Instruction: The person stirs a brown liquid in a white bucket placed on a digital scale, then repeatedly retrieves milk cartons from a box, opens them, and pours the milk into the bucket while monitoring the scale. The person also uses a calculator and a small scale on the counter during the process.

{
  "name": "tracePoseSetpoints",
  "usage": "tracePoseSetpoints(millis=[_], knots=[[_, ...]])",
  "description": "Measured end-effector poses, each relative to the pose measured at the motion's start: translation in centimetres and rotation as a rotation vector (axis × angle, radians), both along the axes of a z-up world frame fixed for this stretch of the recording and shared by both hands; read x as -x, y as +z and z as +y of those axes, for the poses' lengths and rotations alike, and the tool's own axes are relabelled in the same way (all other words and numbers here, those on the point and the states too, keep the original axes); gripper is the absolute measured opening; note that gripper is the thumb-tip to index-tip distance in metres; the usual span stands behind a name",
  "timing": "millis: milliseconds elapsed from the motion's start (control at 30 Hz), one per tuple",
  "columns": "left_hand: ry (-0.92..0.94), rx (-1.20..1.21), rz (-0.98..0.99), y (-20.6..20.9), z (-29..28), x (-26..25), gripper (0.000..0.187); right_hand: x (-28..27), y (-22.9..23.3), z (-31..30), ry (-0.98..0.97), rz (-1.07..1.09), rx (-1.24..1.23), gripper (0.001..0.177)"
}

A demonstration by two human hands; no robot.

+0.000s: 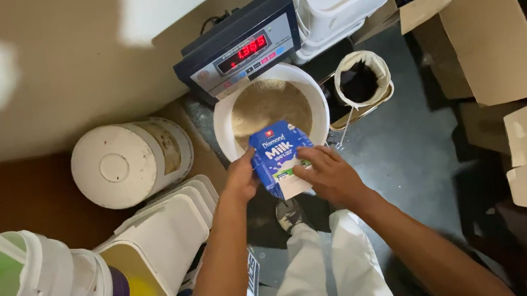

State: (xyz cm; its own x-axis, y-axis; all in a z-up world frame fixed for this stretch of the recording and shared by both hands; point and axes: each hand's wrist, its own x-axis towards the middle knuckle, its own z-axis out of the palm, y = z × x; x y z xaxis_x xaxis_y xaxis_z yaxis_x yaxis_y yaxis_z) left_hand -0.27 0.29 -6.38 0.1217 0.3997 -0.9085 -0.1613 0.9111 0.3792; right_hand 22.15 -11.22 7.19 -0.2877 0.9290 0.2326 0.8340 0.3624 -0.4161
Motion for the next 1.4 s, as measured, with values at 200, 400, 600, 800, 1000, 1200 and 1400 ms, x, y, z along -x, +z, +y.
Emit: tracePoseSetpoints(millis=[200,400,600,800,1000,1200,1400], knots=[[0.001,-0.055,-0.08,-1.1,-0.7,0.4,0.038,0.2,-1.1,0.3,-0.365,0.588,0.326,0.087],[-0.128,-0.062,-0.068,2.7,0.1,-0.2,0.049,-2.6,-5.2,3.7,-0.711,1.539,1.377,0.05],[-0.266,0.062,-0.108,5.6,0.9,-0.4,0.056,-1.4,-6.7,4.0,-0.911,1.49,1.297,0.047],[-0.119,0.001,-0.317,6.6,0.8,0.2,0.058,1.9,-9.7,3.2,-1.004,1.789,1.241,0.041],[-0.04,0.125,-0.07,9.2,1.6,0.2,0.093,2.8,-14.6,1.8,-0.812,2.366,1.055,0.035],[-0.06,0.122,-0.059,9.9,1.1,0.0,0.096,2.5,-18.7,2.0,-0.867,2.555,0.944,0.03],[-0.063,0.09,-0.159,8.4,0.1,-0.1,0.063,1.0,-11.8,2.2,-0.789,1.722,1.334,0.036]])
